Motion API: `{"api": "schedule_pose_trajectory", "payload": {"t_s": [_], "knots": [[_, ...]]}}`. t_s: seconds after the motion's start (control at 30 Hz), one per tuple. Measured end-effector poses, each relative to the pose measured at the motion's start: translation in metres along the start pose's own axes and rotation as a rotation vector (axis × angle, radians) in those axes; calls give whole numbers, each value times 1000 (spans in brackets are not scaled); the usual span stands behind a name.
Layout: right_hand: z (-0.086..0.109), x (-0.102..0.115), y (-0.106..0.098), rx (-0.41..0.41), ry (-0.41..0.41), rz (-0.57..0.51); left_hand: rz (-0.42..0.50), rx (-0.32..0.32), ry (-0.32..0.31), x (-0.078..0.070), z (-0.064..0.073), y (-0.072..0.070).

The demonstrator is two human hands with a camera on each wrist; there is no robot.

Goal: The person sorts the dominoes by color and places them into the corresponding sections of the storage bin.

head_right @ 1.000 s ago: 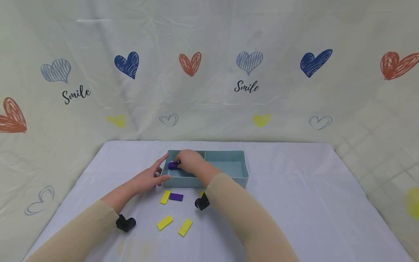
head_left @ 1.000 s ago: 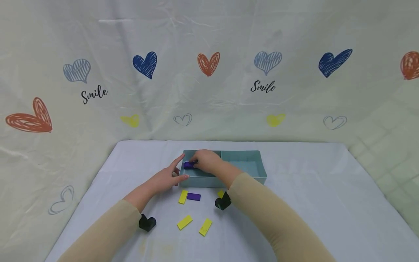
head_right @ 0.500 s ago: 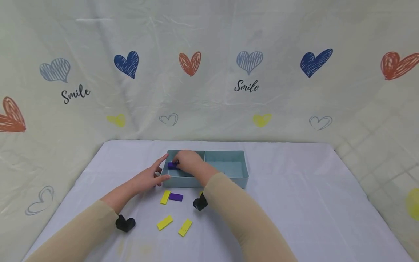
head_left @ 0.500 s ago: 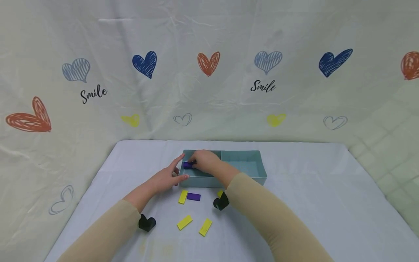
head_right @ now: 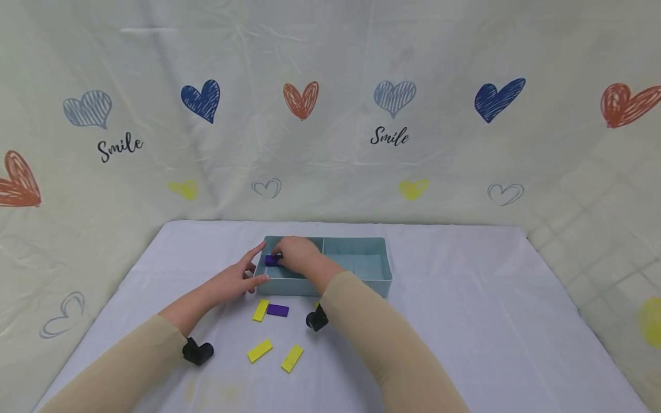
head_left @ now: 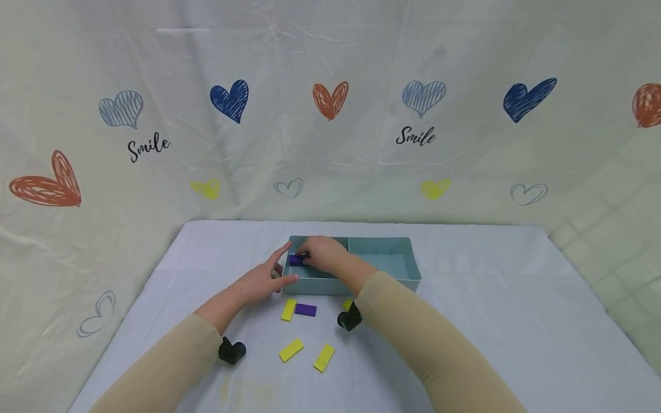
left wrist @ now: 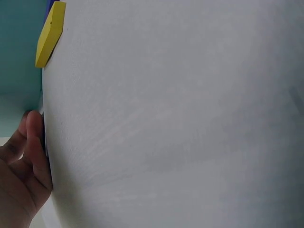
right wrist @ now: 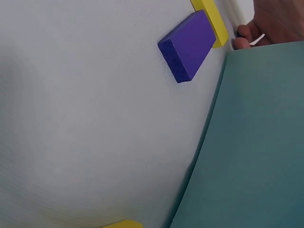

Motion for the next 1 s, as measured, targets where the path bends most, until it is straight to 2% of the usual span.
{"api": "schedule_pose_trajectory", "payload": {"t_s": [0.3, 0.5, 1.0], "knots": [[5, 0, -5, -25, -17, 22, 1, 2, -10, -2, 1, -1], [14, 4, -10, -43, -58, 42, -9, -12, -30, 1, -1, -1], [70, 18, -38, -140, -133, 47, -14, -15, -18, 0, 1, 1]]}}
Point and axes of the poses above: each hand's wrist, its own z-axis away from the middle knuckle, its own y-axis out of the palm, x = y × z, the point moved 5 cm from there along -z, towards the middle knuckle, and after that the axes turned 10 degrees about -y, right-handed, at the moved point
